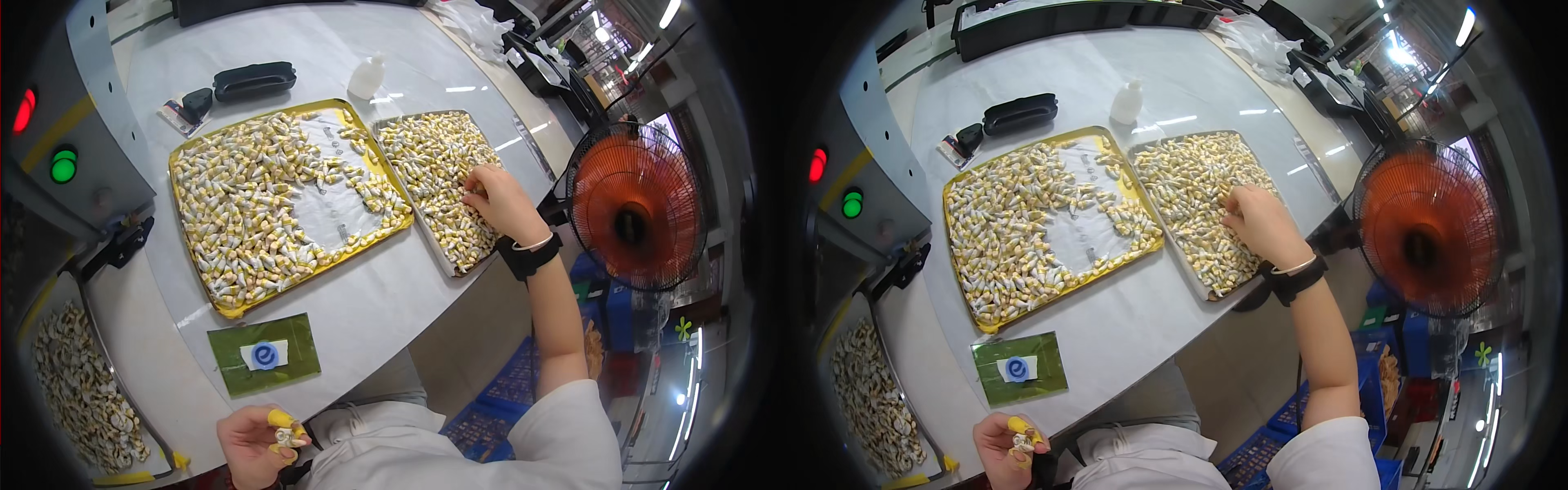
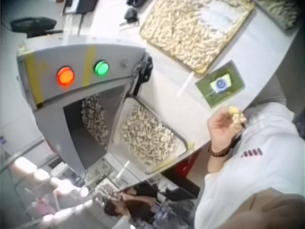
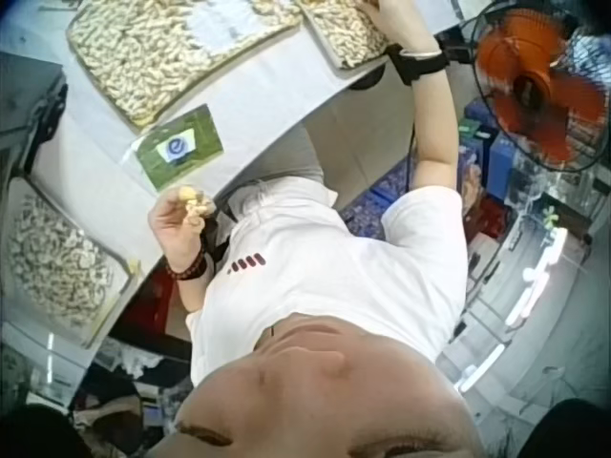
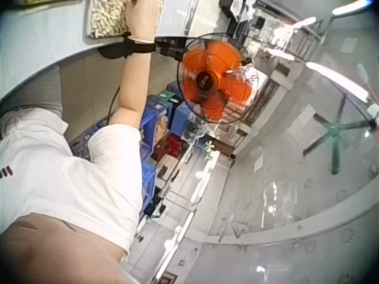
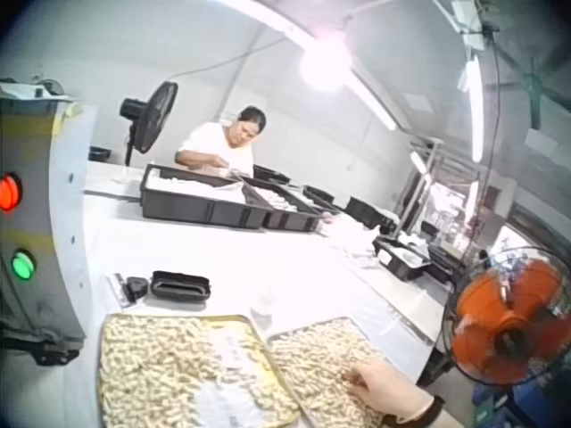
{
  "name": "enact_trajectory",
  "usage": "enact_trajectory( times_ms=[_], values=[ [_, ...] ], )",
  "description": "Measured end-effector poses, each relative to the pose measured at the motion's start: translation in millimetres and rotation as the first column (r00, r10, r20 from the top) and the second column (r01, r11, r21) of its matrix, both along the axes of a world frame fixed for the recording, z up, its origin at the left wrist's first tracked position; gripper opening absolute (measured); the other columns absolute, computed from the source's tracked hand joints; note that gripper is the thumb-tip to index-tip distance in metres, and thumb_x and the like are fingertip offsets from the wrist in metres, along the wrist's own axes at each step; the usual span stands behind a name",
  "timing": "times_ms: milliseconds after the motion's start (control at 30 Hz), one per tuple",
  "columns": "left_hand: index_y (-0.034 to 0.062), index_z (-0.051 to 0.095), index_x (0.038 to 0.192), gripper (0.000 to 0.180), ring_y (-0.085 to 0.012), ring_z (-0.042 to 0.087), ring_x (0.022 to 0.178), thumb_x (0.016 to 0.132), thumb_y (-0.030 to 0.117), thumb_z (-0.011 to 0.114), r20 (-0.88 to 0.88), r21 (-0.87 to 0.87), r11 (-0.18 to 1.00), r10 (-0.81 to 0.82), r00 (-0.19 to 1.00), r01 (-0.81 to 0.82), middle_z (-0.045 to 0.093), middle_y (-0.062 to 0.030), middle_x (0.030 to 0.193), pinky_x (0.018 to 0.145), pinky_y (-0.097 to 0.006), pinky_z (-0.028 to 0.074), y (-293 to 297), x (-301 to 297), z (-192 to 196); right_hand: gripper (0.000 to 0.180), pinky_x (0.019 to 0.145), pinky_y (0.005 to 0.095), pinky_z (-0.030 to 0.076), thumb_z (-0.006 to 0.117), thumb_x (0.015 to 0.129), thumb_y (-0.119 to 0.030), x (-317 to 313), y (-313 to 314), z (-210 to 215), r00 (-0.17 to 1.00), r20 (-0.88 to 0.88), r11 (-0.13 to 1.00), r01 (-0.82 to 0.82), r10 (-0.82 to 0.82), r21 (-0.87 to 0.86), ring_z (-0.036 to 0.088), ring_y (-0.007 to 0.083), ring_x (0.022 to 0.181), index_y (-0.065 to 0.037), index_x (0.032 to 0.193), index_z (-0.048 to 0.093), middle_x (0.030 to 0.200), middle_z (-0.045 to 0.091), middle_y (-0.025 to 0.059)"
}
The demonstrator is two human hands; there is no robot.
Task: The person repeatedly picks up small snail-like items from a tray, peels off the outer shell by hand, and places the peeled contents into a nearby machine hopper. The process is continuous and repetitive, with the person handling items one at a time.
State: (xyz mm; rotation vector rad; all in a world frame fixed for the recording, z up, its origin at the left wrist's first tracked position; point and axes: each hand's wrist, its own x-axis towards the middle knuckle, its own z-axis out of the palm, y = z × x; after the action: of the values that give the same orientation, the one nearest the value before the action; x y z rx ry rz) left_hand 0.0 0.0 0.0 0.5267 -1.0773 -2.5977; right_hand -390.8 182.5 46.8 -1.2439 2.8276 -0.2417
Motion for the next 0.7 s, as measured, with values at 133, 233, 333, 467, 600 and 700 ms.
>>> enact_trajectory(
  times_ms=[133,233,333,467,600,700],
  values=[
    [-0.0025,0.057,0.102,0.037,-0.0131,0.058,0.071,0.076,0.018,0.073,0.011,0.014,1.0,-0.002,1.0,0.002,0.062,-0.009,0.087,0.065,-0.029,0.049,-1,-2,2,0.016,0.067,0.0375,0.044,0.065,0.075,-0.008,4,0,1,1.0,-0.007,0.999,-0.011,0.011,-0.048,0.055,0.0292,0.077,-0.001,0.078,0.051,0.079,0.056,0.0121],
    [-0.0028,0.057,0.102,0.038,-0.0132,0.058,0.07,0.075,0.019,0.074,0.02,0.033,0.999,-0.004,1.0,0.003,0.062,-0.0087,0.086,0.064,-0.029,0.049,-2,-3,3,0.014,0.063,0.0336,0.044,0.064,0.076,-0.005,12,-6,4,0.999,-0.023,0.979,0.021,-0.026,-0.202,0.055,0.0264,0.071,-0.001,0.079,0.051,0.075,0.056,0.011],
    [-0.0023,0.057,0.101,0.034,-0.0136,0.058,0.072,0.079,0.019,0.07,-0.008,0.017,1.0,-0.012,1.0,0.012,0.062,-0.0092,0.086,0.065,-0.028,0.048,-2,-2,3,0.011,0.056,0.0281,0.044,0.063,0.078,-0.004,27,-15,16,0.999,0.024,0.934,0.041,-0.034,-0.356,0.056,0.0199,0.064,-0.001,0.081,0.052,0.071,0.058,0.0088],
    [-0.0081,0.058,0.098,0.041,-0.0232,0.065,0.075,0.074,0.02,0.075,-0.053,0.041,0.997,-0.069,0.996,0.071,0.062,-0.018,0.086,0.067,-0.032,0.054,-5,4,-22,0.01,0.054,0.0239,0.045,0.064,0.076,-0.001,67,-30,33,0.986,0.038,0.875,-0.126,0.163,-0.467,0.058,0.0128,0.061,-0.003,0.086,0.062,0.073,0.062,0.0064],
    [-0.0093,0.058,0.096,0.043,-0.0217,0.064,0.073,0.073,0.023,0.076,-0.092,0.066,0.996,0.072,0.993,-0.067,0.062,-0.016,0.083,0.065,-0.03,0.053,-1,-4,-11,0.022,0.056,0.0292,0.048,0.063,0.074,0.002,119,-63,32,0.838,0.139,0.797,-0.433,0.528,-0.421,0.06,0.021,0.064,-0.005,0.095,0.064,0.075,0.062,0.0091],
    [-0.0018,0.057,0.086,0.041,-0.0184,0.057,0.06,0.071,0.031,0.076,-0.057,0.017,0.994,0.113,0.992,-0.112,0.06,-0.0134,0.068,0.053,-0.03,0.05,0,-3,-4,0.025,0.057,0.0299,0.049,0.066,0.072,0.0,151,-89,19,0.696,0.243,0.726,-0.57,0.675,-0.385,0.062,0.0205,0.066,-0.004,0.096,0.062,0.075,0.063,0.0072]
  ],
)
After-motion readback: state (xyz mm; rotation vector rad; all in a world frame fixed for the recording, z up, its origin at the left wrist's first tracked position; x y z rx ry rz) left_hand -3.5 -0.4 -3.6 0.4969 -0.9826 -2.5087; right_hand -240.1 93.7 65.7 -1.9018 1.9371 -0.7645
